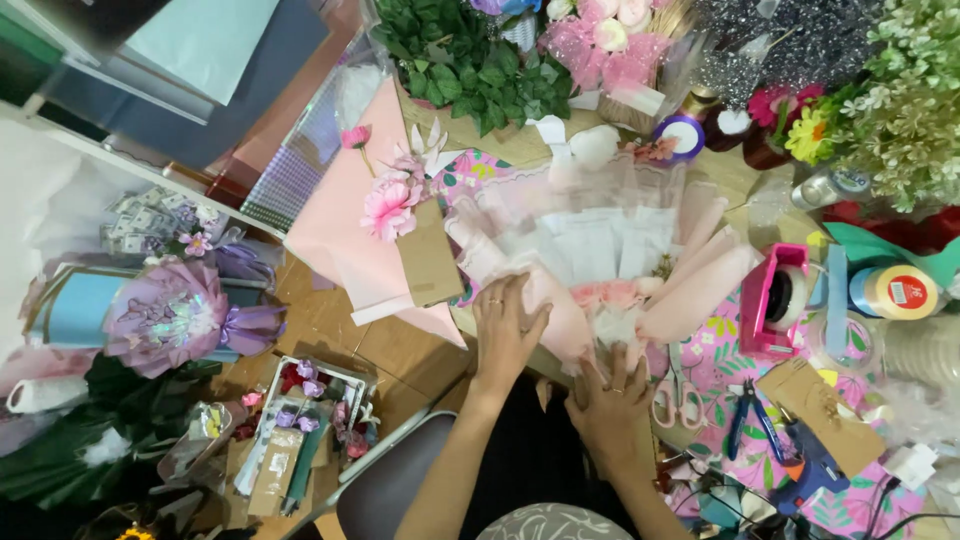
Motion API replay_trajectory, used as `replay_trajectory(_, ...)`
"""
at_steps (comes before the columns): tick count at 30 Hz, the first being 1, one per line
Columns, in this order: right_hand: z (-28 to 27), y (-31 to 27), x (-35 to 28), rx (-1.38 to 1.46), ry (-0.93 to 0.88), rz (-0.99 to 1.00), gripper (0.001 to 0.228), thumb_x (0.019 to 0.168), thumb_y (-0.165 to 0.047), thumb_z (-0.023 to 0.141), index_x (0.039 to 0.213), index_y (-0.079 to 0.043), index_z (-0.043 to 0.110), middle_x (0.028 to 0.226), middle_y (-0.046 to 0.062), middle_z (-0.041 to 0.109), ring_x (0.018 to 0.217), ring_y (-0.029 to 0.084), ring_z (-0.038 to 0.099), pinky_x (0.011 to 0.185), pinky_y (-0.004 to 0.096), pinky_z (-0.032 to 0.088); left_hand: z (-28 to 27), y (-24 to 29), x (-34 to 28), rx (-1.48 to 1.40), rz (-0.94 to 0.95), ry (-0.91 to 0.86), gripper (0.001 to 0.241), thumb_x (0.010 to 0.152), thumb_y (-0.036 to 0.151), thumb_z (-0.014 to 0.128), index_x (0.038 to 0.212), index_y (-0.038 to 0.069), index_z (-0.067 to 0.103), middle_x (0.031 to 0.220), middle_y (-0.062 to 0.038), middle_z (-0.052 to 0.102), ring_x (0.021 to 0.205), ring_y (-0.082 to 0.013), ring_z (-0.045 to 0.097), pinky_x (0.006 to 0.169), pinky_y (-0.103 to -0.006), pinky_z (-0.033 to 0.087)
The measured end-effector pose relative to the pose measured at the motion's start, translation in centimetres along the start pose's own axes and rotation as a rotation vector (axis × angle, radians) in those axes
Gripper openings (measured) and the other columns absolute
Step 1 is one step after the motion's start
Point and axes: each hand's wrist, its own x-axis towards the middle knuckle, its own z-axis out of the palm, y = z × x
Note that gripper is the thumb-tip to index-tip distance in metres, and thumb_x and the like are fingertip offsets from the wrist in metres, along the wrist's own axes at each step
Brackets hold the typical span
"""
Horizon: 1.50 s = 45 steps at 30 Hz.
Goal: The person wraps a bouquet of flowers using pink and white decorative paper. They fold the paper around the stems, secure it with tape, and adjust the layers to create a finished presentation.
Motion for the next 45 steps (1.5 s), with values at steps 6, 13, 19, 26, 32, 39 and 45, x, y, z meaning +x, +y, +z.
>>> replay_trajectory(6,0.6,-0.6,-0.5,0.062,0.108,-0.046,0.075,0.075,-0.042,0.072,0.147,-0.03,0.052,0.167,0.019,0.032,0.152,0.057,0.025,0.112,0.086,0.018,1.3,-3.4,1.2,0.042,-0.147,-0.262,0.042,0.088,0.046,0.074,0.11,0.012,0.061,0.101,-0.006,0.066,0.104,-0.0296,0.06,0.091,-0.0448,0.033)
replay_trajectory(13,0.1,-2.0,-0.8,-0.026,0.069,-0.088,0.064,0.083,-0.027,0.063,0.145,-0.015,0.053,0.156,0.016,0.05,0.148,0.035,0.043,0.125,0.059,0.028,1.3,-4.5,1.7,-0.131,-0.052,-0.288,0.031,0.099,0.036,0.067,0.087,0.011,0.054,0.063,-0.009,0.059,0.06,-0.0317,0.062,0.055,-0.0432,0.045)
replay_trajectory(19,-0.5,-2.3,-0.3,0.033,0.08,-0.091,0.063,0.079,-0.02,0.063,0.142,-0.013,0.053,0.158,0.014,0.048,0.145,0.032,0.046,0.123,0.058,0.03,1.7,-7.1,1.8,-0.039,-0.043,-0.23,0.032,0.102,0.04,0.062,0.084,0.013,0.058,0.06,-0.001,0.062,0.049,-0.0269,0.061,0.048,-0.0404,0.045)
replay_trajectory(26,0.1,-2.5,-0.5,-0.059,0.038,-0.06,0.069,0.078,-0.026,0.066,0.145,-0.018,0.053,0.161,0.006,0.047,0.145,0.024,0.046,0.12,0.051,0.03,1.8,-8.8,2.2,-0.073,-0.006,-0.247,0.03,0.104,0.034,0.061,0.084,0.012,0.057,0.058,0.0,0.059,0.045,-0.0185,0.058,0.045,-0.0325,0.041)
replay_trajectory(32,-0.4,-2.9,-0.5,-0.133,0.013,-0.063,0.073,0.08,-0.03,0.064,0.15,-0.02,0.049,0.163,0.006,0.043,0.148,0.027,0.043,0.115,0.056,0.033,3.5,-9.7,3.5,0.035,-0.276,-0.546,0.041,0.105,0.043,0.053,0.082,0.01,0.059,0.055,-0.004,0.059,0.047,-0.0243,0.058,0.047,-0.0388,0.042)
replay_trajectory(39,0.4,-2.8,-0.9,-0.016,0.019,0.002,0.069,0.079,-0.028,0.064,0.146,-0.023,0.052,0.164,0.005,0.042,0.146,0.029,0.045,0.109,0.061,0.039,-0.2,-5.2,6.6,-0.03,-0.207,-0.386,0.025,0.1,0.034,0.061,0.111,0.011,0.065,0.093,-0.001,0.072,0.083,-0.023,0.066,0.068,-0.04,0.051)
replay_trajectory(45,-0.1,-2.7,-0.7,0.097,-0.121,0.097,0.06,0.077,-0.03,0.063,0.136,-0.02,0.054,0.164,0.0,0.041,0.147,0.023,0.042,0.112,0.062,0.032,-0.6,1.4,2.8,-0.426,0.72,-0.542,0.015,0.094,0.003,0.057,0.096,0.007,0.071,0.103,-0.006,0.071,0.102,-0.0277,0.065,0.094,-0.0443,0.047)
